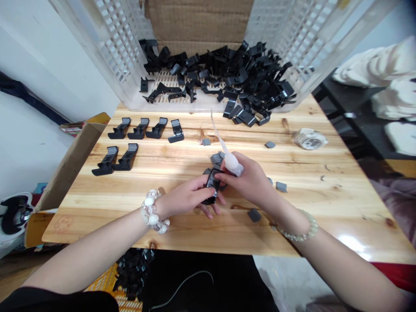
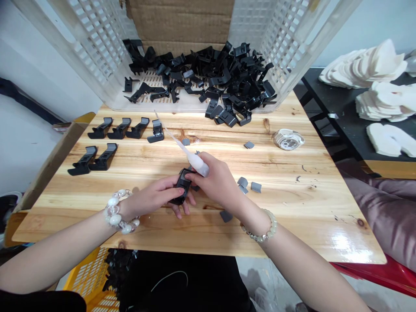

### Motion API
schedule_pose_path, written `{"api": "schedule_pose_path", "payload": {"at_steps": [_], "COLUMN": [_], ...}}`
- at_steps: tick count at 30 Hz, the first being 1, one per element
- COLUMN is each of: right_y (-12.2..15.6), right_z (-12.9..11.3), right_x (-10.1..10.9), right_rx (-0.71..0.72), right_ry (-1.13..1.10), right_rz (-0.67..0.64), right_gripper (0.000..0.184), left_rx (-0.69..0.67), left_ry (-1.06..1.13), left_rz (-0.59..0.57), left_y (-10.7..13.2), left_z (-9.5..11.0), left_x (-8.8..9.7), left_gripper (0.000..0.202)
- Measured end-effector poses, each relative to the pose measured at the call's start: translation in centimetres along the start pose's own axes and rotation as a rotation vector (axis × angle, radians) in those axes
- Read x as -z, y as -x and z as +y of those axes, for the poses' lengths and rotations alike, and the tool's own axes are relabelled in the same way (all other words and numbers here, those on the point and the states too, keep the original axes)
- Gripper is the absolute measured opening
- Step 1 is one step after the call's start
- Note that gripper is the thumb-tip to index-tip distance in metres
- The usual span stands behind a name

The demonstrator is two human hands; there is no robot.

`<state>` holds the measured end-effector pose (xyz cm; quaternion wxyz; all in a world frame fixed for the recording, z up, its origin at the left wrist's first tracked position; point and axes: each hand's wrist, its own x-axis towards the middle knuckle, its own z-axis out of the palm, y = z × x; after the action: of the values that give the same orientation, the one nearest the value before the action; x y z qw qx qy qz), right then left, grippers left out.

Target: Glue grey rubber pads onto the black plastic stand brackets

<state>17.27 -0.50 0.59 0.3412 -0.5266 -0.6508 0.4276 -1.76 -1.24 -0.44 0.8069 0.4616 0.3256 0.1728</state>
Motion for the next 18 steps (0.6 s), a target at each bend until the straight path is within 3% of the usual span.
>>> {"api": "schedule_pose_path", "payload": {"at_steps": [18], "right_y": [-0.01], "right_z": [-0.04], "right_x": [-0.2], "right_rx": [-0.025], "right_ry": [-0.091], "right_rz": [-0.019], "right_gripper": [0.017], "left_rx": [-0.026], "left_ry": [-0.018], "left_rz": [0.017], "left_y": [-0.05], "left_z": [-0.26], "left_x": [-0.04], "left_gripper": [0.016]}}
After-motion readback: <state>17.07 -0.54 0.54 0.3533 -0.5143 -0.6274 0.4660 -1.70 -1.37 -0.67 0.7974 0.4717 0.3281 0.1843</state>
